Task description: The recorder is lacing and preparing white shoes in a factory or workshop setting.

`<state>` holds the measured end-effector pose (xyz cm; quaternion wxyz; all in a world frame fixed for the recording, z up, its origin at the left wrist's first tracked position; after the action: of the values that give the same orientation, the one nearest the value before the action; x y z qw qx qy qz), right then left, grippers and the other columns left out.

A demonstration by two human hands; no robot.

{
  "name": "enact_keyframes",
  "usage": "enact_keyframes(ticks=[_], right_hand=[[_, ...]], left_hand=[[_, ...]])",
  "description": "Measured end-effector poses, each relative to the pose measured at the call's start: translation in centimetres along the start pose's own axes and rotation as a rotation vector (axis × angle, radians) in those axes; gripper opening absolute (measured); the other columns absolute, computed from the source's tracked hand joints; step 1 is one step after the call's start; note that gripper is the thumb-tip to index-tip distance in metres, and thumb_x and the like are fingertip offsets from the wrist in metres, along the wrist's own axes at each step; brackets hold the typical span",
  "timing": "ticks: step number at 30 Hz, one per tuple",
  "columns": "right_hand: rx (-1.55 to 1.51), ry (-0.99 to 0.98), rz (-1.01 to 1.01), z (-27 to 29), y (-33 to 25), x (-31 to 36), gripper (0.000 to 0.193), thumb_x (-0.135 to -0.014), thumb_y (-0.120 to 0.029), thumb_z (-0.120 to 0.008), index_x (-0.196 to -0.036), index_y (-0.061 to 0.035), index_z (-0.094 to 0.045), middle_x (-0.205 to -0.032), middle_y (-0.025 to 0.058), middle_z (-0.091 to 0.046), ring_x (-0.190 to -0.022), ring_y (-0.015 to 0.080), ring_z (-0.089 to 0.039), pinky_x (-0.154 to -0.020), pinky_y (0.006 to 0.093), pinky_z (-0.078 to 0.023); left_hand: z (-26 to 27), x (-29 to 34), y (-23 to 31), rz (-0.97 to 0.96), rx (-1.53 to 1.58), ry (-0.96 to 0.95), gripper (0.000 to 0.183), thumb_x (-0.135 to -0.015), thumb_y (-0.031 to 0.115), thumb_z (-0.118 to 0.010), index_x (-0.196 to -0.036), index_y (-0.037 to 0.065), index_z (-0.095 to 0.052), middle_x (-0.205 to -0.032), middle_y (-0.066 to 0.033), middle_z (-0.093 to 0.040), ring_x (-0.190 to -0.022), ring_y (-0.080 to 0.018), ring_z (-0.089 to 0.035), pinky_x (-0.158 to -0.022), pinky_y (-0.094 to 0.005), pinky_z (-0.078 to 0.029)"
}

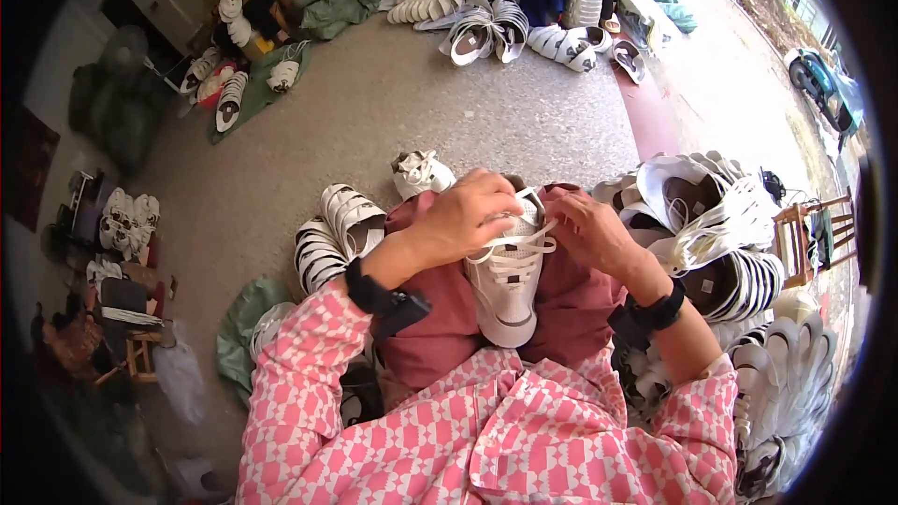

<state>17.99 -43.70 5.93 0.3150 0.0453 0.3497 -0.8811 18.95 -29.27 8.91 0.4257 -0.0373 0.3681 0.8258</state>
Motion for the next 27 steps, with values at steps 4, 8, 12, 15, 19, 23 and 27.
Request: enact_keyframes(ticks=[4, 8, 12, 15, 19, 23, 27], right_hand=[[0.007, 0.033, 0.017, -0.2, 0.1, 0.3, 0.014, -0.083, -0.01, -0.059, -0.094, -0.0016, -0.058, -0.088, 0.0165, -0.063, -0.084, 0.0364, -0.061, -0.071, 0.0421, -0.049], [0.013, 0.014, -0.018, -0.3, 0.7, 0.7, 0.013, -0.082, -0.009, -0.059, -0.093, -0.002, -0.058, -0.086, 0.017, -0.063, -0.082, 0.0369, -0.062, -0.069, 0.0423, -0.049], [-0.02, 0.056, -0.023, 0.2, 0.1, 1.0, 0.012, -0.081, -0.008, -0.06, -0.092, -0.0021, -0.058, -0.084, 0.0169, -0.062, -0.08, 0.037, -0.062, -0.067, 0.0417, -0.049], [-0.004, 0.083, -0.023, 0.1, 0.0, 1.3, 0.014, -0.08, -0.007, -0.061, -0.093, -0.0028, -0.058, -0.084, 0.0162, -0.061, -0.078, 0.0363, -0.062, -0.066, 0.041, -0.049], [-0.139, 0.092, -0.153, 0.5, -0.3, 1.2, 0.018, -0.079, -0.004, -0.062, -0.098, -0.0043, -0.059, -0.092, 0.0139, -0.062, -0.08, 0.034, -0.063, -0.066, 0.0396, -0.05], [-0.169, 0.128, -0.123, 0.5, 0.6, 1.5, 0.02, -0.08, -0.003, -0.062, -0.099, -0.0044, -0.06, -0.097, 0.013, -0.062, -0.081, 0.0326, -0.064, -0.068, 0.0387, -0.051], [-0.136, 0.09, -0.043, 0.3, 0.7, 1.6, 0.017, -0.082, -0.004, -0.063, -0.099, -0.0043, -0.06, -0.095, 0.0138, -0.063, -0.083, 0.0337, -0.064, -0.07, 0.0387, -0.052]], left_hand=[[-2.9, -1.1, -0.1, -0.056, -0.114, -0.026, 0.019, -0.074, 0.01, -0.07, -0.093, 0.008, -0.068, -0.1, -0.0067, -0.057, -0.1, -0.0264, -0.052, -0.089, -0.0363, -0.042], [-3.7, -1.7, -0.4, 0.023, -0.126, -0.047, 0.014, -0.073, 0.013, -0.07, -0.086, 0.008, -0.066, -0.099, -0.0065, -0.054, -0.099, -0.0261, -0.051, -0.09, -0.0368, -0.041], [-4.3, -2.0, -0.9, 0.079, -0.196, -0.064, 0.012, -0.076, 0.017, -0.067, -0.081, 0.007, -0.062, -0.099, -0.0068, -0.053, -0.101, -0.027, -0.049, -0.091, -0.0383, -0.039], [-4.7, -2.4, -1.7, 0.116, -0.196, -0.086, 0.012, -0.08, 0.019, -0.063, -0.081, 0.007, -0.062, -0.099, -0.0072, -0.053, -0.101, -0.0275, -0.049, -0.091, -0.0391, -0.039], [-5.5, -2.8, -2.7, 0.161, -0.226, -0.154, 0.014, -0.08, 0.02, -0.06, -0.081, 0.007, -0.063, -0.1, -0.0077, -0.054, -0.101, -0.0278, -0.049, -0.091, -0.0393, -0.039], [-6.4, -3.4, -3.7, 0.199, -0.318, -0.21, 0.015, -0.078, 0.023, -0.059, -0.079, 0.008, -0.063, -0.101, -0.0082, -0.055, -0.101, -0.0288, -0.048, -0.091, -0.041, -0.038], [-7.2, -3.7, -4.4, 0.224, -0.286, -0.321, 0.016, -0.075, 0.025, -0.058, -0.075, 0.009, -0.061, -0.1, -0.0087, -0.055, -0.102, -0.0307, -0.048, -0.092, -0.0419, -0.037]])
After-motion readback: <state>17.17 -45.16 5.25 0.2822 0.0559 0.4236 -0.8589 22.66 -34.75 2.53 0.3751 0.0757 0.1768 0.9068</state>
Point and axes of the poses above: each hand's wrist, its own x-axis away from the middle knuckle, its own z-axis out of the back of the hand, y = z × x, the point moved 9 cm from there along -x, towards the middle knuckle
